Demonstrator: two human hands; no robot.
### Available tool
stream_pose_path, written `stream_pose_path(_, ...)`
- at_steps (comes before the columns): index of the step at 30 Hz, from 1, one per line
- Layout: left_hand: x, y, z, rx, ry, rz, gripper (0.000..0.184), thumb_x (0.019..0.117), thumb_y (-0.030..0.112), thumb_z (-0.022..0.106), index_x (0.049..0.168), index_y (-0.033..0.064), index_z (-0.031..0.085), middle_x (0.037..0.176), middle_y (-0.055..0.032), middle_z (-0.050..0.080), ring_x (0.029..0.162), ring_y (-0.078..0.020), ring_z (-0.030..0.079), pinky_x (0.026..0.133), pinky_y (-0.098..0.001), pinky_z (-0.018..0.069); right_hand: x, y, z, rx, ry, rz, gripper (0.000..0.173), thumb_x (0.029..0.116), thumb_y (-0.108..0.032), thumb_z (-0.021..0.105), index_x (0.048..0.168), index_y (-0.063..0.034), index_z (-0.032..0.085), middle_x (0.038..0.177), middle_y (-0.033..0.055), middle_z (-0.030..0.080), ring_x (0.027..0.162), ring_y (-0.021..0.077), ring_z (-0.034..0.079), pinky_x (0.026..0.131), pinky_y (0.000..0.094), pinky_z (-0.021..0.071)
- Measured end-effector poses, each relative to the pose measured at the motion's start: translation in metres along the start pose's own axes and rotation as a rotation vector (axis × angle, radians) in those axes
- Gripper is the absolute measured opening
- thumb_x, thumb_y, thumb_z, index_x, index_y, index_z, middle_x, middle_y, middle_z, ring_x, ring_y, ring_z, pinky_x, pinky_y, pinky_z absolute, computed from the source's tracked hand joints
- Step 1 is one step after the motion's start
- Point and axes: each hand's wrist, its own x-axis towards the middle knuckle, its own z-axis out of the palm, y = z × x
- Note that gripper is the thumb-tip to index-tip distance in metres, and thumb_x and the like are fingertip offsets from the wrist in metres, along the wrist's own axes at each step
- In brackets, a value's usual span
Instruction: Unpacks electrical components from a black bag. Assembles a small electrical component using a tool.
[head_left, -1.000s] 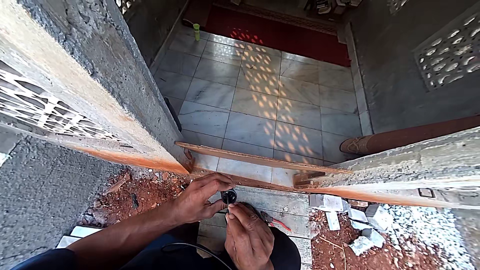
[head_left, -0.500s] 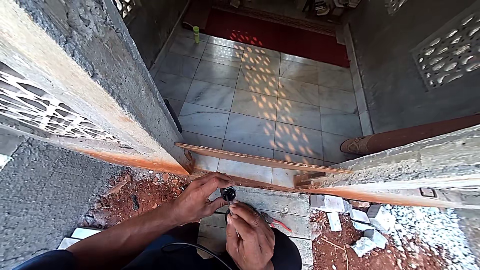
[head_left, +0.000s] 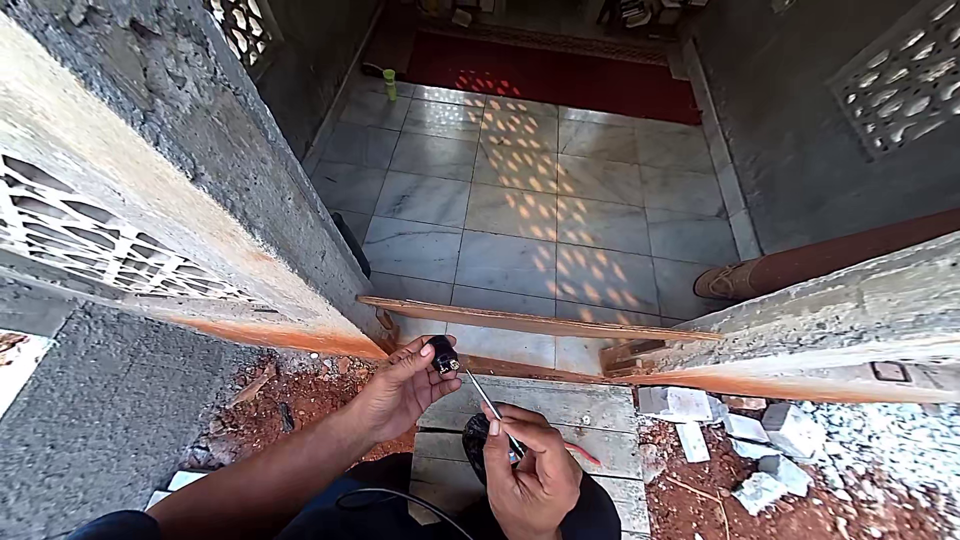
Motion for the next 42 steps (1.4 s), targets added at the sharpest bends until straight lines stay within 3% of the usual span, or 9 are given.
stream_pose_path(6,-0.002,-0.001,0.0,-0.05,0.064,-0.029,0.038,0.1021,0.018,0.059,0.135,0.0012,0.053,0.119,-0.0197,0.066,0.099,-0.026,0.071,0.094,-0.0403,0.0591,-0.002,0.001,0.002,-0.132,-0.056,-0.003,0.002,0.0897,-0.002,0.067,0.089,-0.0009,0.068,0.092,0.0112,0.076,0.09,0.0199,0.076,0.077,0.0313,0.0661)
stream_pose_path(13,0.0,-0.003,-0.004,0.006,0.031,0.066,0.033,0.0953,0.006,0.066,0.125,0.0004,0.053,0.125,-0.0259,0.063,0.109,-0.0348,0.07,0.101,-0.0472,0.0568,0.003,0.002,-0.005,-0.24,-0.061,0.047,0.012,0.0942,-0.003,0.065,0.102,0.0026,0.073,0.098,0.0101,0.076,0.092,0.0139,0.075,0.082,0.0278,0.0643)
stream_pose_path(15,0.0,-0.003,-0.004,0.014,0.034,0.071,0.029,0.0935,0.004,0.066,0.12,0.0012,0.054,0.121,-0.0255,0.065,0.108,-0.0354,0.071,0.1,-0.0479,0.0572,0.005,0.002,-0.007,-0.26,-0.065,0.06,0.015,0.0955,-0.004,0.064,0.103,0.0032,0.075,0.099,0.0102,0.077,0.092,0.0138,0.075,0.083,0.028,0.064)
stream_pose_path(21,0.002,-0.005,-0.013,0.055,-0.099,0.081,0.028,0.0895,-0.003,0.069,0.112,0.0058,0.056,0.116,-0.0221,0.066,0.102,-0.0344,0.072,0.096,-0.0503,0.0587,0.004,0.005,-0.008,-0.307,-0.077,0.07,0.016,0.0978,-0.005,0.062,0.102,0.0013,0.076,0.099,0.0089,0.077,0.092,0.0145,0.075,0.084,0.0292,0.0643)
stream_pose_path(25,0.004,-0.005,-0.014,0.117,-0.239,0.109,0.034,0.0902,-0.008,0.066,0.113,0.0081,0.046,0.132,-0.0243,0.06,0.115,-0.037,0.068,0.104,-0.052,0.0533,0.002,0.006,-0.006,-0.279,-0.09,0.083,0.015,0.098,-0.006,0.063,0.102,0.0005,0.075,0.099,0.0085,0.077,0.092,0.0149,0.075,0.083,0.0297,0.0644)
stream_pose_path(30,0.006,-0.002,-0.008,0.362,-0.301,0.245,0.037,0.0898,-0.012,0.058,0.114,0.009,0.04,0.125,-0.0205,0.061,0.122,-0.038,0.062,0.109,-0.0564,0.0481,0.001,0.006,-0.006,-0.358,-0.157,0.13,0.016,0.0991,-0.012,0.062,0.105,-0.0032,0.073,0.095,0.0033,0.076,0.087,0.0105,0.073,0.078,0.0278,0.063)
stream_pose_path(34,0.006,0.003,-0.003,0.661,-0.24,0.362,0.044,0.0898,-0.013,0.056,0.131,-0.0017,0.044,0.126,-0.0229,0.062,0.121,-0.0369,0.063,0.106,-0.0514,0.0522,-0.001,0.003,-0.007,-0.488,-0.226,0.169,0.023,0.102,-0.017,0.054,0.109,-0.0074,0.074,0.091,-0.0006,0.074,0.08,0.0068,0.069,0.071,0.0277,0.0594)
stream_pose_path(42,0.005,-0.002,-0.009,0.784,-0.193,0.442,0.04,0.0886,-0.016,0.059,0.125,-0.0032,0.047,0.13,-0.0239,0.062,0.123,-0.0375,0.062,0.104,-0.0489,0.0546,0.0,-0.004,0.005,-0.526,-0.153,0.078,0.024,0.1025,-0.019,0.053,0.106,-0.0052,0.072,0.084,0.0019,0.072,0.07,0.0088,0.064,0.063,0.0279,0.0529)
